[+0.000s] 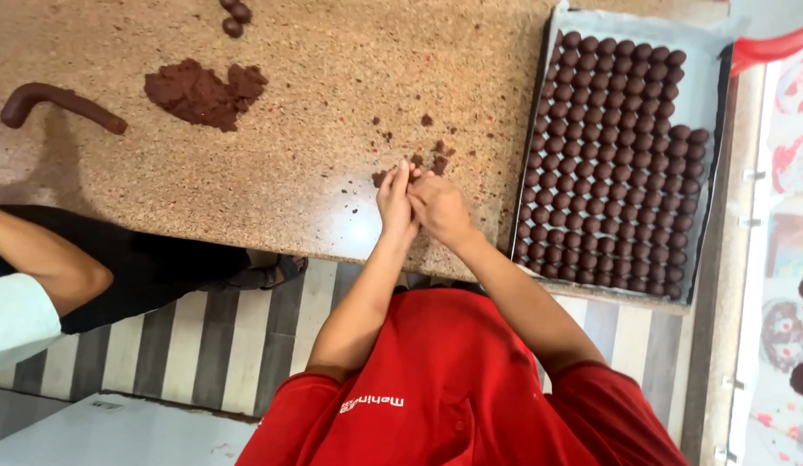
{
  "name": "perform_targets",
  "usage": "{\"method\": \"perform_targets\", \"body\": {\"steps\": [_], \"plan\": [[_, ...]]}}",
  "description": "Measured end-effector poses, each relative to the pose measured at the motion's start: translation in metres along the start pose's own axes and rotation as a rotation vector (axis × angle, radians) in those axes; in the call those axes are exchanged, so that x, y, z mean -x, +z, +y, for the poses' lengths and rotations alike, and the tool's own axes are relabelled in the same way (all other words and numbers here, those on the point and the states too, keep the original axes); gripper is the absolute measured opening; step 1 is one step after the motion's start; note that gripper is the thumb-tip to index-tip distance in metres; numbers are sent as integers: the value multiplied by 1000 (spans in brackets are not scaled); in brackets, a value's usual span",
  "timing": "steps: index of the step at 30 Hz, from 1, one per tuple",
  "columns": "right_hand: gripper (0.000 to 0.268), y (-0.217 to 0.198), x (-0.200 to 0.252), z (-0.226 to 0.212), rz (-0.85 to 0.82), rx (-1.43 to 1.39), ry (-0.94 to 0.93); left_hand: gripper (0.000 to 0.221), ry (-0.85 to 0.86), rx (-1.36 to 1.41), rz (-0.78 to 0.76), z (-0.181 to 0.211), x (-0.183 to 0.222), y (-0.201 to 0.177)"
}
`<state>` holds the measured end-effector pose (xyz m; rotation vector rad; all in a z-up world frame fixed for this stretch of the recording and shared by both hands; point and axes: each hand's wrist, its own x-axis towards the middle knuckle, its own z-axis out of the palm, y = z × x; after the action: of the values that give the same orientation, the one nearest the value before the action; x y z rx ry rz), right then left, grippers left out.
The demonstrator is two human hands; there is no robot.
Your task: The recorder and others are seen making truffles or similar round confections by rolling brown dough between their palms and placing the finished balls onto a lined tray.
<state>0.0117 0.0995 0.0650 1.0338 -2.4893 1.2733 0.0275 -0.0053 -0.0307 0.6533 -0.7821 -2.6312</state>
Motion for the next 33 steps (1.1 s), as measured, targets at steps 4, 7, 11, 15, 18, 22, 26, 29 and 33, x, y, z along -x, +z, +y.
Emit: {"method": "perform_targets", "body": {"steps": [4,7,11,15,18,22,26,29,33], "plan": [[15,-23,-16,-13,-134,-137,41,17,-77,92,156,41,-1,8],[11,-35,-27,0,-104,-426,467,28,-18,197,132,62,-11,-3],[10,-38,-40,5,-53,-25,91,43,-93,292,75,75,-8,-6],[24,-47,-55,-67,-123,-163,191,48,-156,338,111,112,20,52],[27,-16,-37,-64,-3,-29,-119,31,-97,348,-90,93,28,57],[16,-20,-32,-51,-1,-3,-49,26,-184,196,50,84,25,43],[8,-52,-37,-37,-2,-115,108,21,-188,390,-54,82,18,27],[2,-65,-48,-24,57,-10,21,32,-145,479,-116,70,3,1],[26,-63,-61,-32,9,-108,224,38,-184,304,-64,75,6,6]]}}
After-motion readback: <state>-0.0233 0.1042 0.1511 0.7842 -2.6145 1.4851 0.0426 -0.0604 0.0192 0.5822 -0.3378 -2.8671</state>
